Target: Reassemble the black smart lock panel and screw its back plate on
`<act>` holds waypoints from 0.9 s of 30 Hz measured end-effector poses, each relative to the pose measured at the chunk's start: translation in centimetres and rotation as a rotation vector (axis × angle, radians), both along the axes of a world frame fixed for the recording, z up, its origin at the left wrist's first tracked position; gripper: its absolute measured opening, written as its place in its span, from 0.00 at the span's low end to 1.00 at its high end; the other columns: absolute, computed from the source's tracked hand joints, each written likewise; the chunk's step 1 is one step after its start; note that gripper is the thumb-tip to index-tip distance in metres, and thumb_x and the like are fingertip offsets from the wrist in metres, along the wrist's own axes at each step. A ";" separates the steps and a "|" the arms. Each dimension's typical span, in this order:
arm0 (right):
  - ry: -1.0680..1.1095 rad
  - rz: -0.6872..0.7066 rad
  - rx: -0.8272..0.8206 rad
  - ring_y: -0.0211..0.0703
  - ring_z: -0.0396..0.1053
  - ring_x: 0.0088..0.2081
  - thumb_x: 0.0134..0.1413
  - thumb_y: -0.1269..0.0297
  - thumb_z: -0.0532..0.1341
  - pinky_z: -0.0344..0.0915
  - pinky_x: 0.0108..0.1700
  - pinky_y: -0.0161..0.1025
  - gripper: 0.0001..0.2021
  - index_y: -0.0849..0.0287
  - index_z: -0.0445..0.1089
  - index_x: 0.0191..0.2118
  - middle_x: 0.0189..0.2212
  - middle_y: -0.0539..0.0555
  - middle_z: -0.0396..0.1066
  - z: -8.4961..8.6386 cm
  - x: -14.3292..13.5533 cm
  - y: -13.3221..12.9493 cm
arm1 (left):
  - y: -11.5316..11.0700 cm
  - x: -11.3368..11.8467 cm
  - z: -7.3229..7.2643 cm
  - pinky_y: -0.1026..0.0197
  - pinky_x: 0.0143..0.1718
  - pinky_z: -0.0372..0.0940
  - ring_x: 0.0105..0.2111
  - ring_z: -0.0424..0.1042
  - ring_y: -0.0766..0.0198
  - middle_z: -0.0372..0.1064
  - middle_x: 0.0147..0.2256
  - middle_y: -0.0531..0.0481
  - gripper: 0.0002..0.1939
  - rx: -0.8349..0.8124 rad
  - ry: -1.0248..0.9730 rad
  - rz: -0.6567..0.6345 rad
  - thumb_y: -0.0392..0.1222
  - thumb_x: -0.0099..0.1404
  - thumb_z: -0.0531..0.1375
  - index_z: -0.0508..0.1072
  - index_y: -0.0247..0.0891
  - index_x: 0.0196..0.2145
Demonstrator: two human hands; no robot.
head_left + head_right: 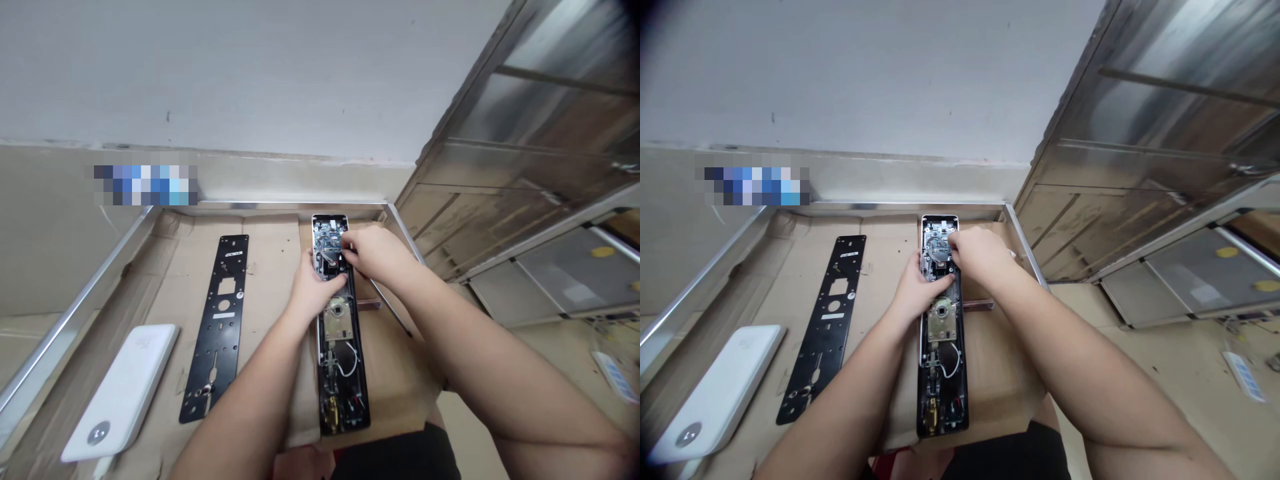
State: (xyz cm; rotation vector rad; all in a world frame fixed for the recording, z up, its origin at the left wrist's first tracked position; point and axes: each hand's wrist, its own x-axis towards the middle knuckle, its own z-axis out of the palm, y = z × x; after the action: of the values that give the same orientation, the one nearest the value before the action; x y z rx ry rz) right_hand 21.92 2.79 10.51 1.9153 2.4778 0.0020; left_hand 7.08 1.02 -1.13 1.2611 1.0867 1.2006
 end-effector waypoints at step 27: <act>-0.148 0.057 0.026 0.51 0.75 0.36 0.64 0.68 0.55 0.57 0.31 0.40 0.10 0.60 0.75 0.39 0.36 0.60 0.79 -0.3 -1.0 0.1 | -0.4 0.0 1.0 0.49 0.54 0.69 0.47 0.77 0.51 0.77 0.48 0.41 0.38 -0.014 -0.039 -0.010 0.38 0.48 0.74 0.66 0.39 0.55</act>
State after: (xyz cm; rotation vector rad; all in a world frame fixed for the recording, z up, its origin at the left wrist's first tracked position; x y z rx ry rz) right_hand 20.89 2.85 10.18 1.7819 2.4455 0.1715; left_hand 7.07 0.61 -0.09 1.2266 1.0569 1.2035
